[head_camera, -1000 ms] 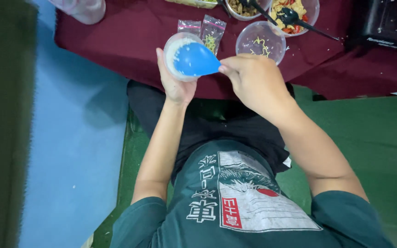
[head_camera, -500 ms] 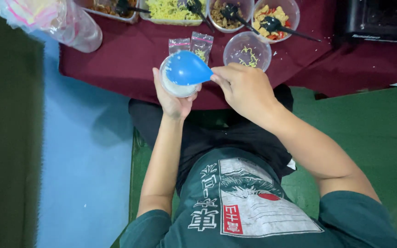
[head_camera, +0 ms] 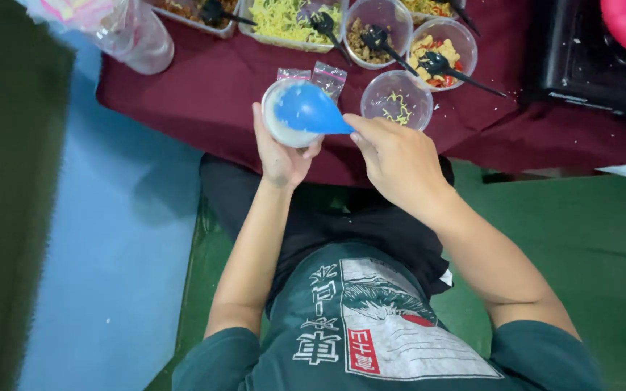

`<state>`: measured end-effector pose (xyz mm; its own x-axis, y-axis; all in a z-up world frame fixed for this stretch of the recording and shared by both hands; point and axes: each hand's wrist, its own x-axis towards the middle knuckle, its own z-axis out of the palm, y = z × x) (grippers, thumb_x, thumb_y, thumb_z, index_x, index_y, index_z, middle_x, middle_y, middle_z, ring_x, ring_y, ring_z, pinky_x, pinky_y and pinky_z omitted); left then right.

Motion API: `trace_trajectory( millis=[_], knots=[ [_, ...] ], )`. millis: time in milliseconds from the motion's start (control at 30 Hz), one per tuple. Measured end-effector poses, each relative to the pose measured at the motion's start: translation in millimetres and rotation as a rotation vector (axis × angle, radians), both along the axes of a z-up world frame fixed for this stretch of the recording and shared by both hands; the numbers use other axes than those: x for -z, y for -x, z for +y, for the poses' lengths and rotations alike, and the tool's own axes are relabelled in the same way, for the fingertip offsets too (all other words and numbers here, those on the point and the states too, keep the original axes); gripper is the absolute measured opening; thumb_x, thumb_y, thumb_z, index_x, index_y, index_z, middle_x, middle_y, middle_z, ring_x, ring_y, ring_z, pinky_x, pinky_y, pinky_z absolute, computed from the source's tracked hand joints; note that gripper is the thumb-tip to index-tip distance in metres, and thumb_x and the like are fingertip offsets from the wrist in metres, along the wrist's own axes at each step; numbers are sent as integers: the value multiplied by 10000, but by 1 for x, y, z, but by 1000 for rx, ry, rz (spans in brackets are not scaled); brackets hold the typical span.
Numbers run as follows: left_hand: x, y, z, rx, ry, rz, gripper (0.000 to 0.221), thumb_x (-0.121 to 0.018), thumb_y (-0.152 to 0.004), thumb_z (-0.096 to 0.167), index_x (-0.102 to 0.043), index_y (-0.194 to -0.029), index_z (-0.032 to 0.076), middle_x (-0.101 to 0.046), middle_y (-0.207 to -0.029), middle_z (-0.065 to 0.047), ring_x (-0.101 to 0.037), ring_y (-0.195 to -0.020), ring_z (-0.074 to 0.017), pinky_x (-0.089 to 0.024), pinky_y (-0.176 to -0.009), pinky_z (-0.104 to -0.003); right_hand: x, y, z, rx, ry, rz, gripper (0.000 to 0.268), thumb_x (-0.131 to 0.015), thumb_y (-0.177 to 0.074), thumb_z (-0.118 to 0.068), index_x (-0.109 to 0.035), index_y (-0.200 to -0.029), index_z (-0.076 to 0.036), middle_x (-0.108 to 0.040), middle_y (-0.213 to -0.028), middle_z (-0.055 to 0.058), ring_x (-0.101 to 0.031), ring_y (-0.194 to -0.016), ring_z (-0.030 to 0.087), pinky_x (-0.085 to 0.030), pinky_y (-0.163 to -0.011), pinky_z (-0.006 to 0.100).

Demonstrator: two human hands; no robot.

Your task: Preparing food by scooping rice into bowls and packing various ingredients and components into boxes.

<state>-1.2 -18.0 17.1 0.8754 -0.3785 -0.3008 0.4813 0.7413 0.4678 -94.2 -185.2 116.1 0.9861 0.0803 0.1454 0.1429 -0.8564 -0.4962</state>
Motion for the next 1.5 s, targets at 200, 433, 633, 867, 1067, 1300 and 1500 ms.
trace_trajectory(
  millis=[200, 433, 633, 867, 1067, 1300, 1500],
  knots=[
    [5, 1, -1, -59, 137, 121, 499, -590, -868, 554, -653, -1140, 141, -671, -998, -169, -658, -771, -410, -540, -506, -397, 12, 2, 6, 41, -31, -18, 251, -616, -1008, -225, -766, -1209, -221, -760, -953, 28, -732, -924, 319, -597, -706, 469],
    [-3, 3, -4, -140, 142, -48, 423, -569, -970, 481, -678, -1184, 133, -712, -1126, -151, -689, -1001, -347, -616, -839, -459, -7, 3, 24, 66, 64, -10, 269, -611, -1007, -209, -767, -1225, -179, -766, -1007, 63, -721, -906, 360, -553, -643, 529],
    [-27, 7, -5, -234, 259, 68, 334, -659, -882, 433, -723, -1062, 160, -727, -1075, -110, -697, -1008, -306, -590, -935, -449, -6, 4, 23, 75, 21, -62, 233, -638, -1013, -190, -775, -1201, -204, -758, -929, 65, -724, -896, 363, -580, -671, 520],
    [23, 9, -2, -184, 135, -122, 702, -477, -992, 761, -669, -1283, 152, -665, -1279, -90, -627, -1219, -274, -495, -1117, -410, -4, 5, 23, 75, -33, -75, 232, -636, -1028, -169, -780, -1209, -189, -769, -972, 84, -724, -935, 367, -584, -712, 499],
    [14, 13, -8, -196, 140, -105, 673, -444, -1000, 725, -709, -1165, 128, -725, -1147, -117, -692, -1105, -275, -559, -1042, -374, -8, 4, 25, 12, -87, 13, 200, -637, -994, -161, -797, -1114, -158, -773, -928, 115, -714, -923, 408, -570, -704, 547],
    [1, 20, -9, -256, 89, -155, 582, -447, -1035, 675, -720, -1159, 175, -725, -1139, -77, -683, -1105, -220, -517, -1078, -352, -6, 4, 31, 35, -165, 21, 231, -623, -1004, -136, -785, -1168, -145, -772, -943, 122, -710, -926, 409, -573, -740, 519],
    [42, 10, 3, -205, 101, -157, 735, -417, -990, 686, -680, -1245, 49, -724, -1160, -168, -667, -1085, -306, -523, -971, -447, -10, 5, 33, 53, -56, 14, 263, -602, -1022, -130, -754, -1224, -57, -788, -1109, 106, -731, -932, 348, -528, -722, 480]
  ],
)
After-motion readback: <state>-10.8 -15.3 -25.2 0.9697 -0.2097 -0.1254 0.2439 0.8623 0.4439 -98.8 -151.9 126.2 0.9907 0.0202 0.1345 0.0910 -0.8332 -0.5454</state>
